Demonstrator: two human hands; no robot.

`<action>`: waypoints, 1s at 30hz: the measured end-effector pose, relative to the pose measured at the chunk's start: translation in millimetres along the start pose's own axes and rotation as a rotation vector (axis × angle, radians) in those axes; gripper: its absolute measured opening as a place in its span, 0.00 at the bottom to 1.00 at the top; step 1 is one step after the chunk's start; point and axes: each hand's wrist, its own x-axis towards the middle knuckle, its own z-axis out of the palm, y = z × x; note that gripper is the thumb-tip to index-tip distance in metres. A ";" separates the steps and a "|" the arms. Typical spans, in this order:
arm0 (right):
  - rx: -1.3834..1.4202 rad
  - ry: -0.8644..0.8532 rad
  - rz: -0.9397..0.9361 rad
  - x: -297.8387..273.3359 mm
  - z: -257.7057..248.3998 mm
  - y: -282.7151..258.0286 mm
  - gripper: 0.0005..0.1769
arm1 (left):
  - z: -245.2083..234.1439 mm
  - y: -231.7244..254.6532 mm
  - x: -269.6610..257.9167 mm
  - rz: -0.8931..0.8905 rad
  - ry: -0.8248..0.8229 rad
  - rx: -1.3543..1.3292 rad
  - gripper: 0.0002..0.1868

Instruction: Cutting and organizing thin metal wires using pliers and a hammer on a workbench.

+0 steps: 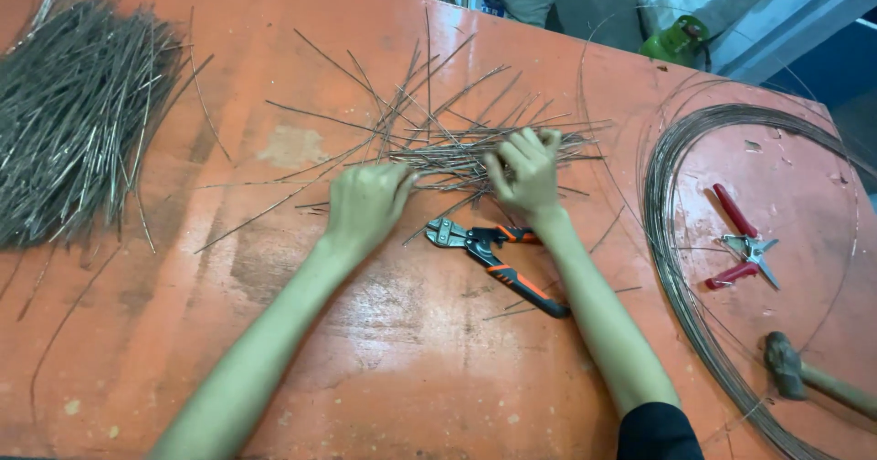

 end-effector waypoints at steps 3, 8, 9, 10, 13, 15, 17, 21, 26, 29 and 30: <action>0.103 0.013 0.040 -5.7 7.4 -9.1 0.22 | 23.5 0.5 -14.1 0.048 0.055 0.047 0.07; 0.118 0.015 0.014 7.9 0.4 -19.9 0.26 | 21.5 6.5 -18.2 0.062 0.141 0.024 0.06; 0.141 0.028 0.001 12.6 -3.3 -27.4 0.27 | 18.9 7.8 -20.5 0.050 0.154 0.028 0.05; 0.138 0.030 -0.004 13.9 -1.9 -24.1 0.27 | 20.0 6.4 -18.4 0.051 0.160 0.028 0.05; 0.112 0.007 -0.072 8.9 1.1 -23.4 0.28 | 20.4 3.6 -20.4 0.022 0.180 0.005 0.08; 0.069 0.023 -0.096 6.2 4.3 -22.2 0.30 | 22.3 -1.1 -18.8 0.125 0.161 0.081 0.07; 0.032 0.023 -0.097 4.1 9.6 -17.8 0.30 | 17.2 -1.5 -12.6 0.144 0.189 0.053 0.09; 0.081 0.088 -0.081 13.5 -3.5 -23.2 0.30 | 1.1 -0.5 -5.8 0.209 0.236 -0.010 0.14; -0.056 0.077 0.009 12.5 -9.1 -30.9 0.28 | 7.7 -16.9 -16.3 0.075 0.212 0.119 0.15; -0.208 0.055 0.077 11.2 -7.8 -28.3 0.31 | 12.4 -16.4 -21.4 -0.012 0.214 0.154 0.17; -0.268 0.031 0.120 10.4 -7.9 -25.2 0.32 | 13.9 -15.3 -22.5 -0.047 0.206 0.160 0.18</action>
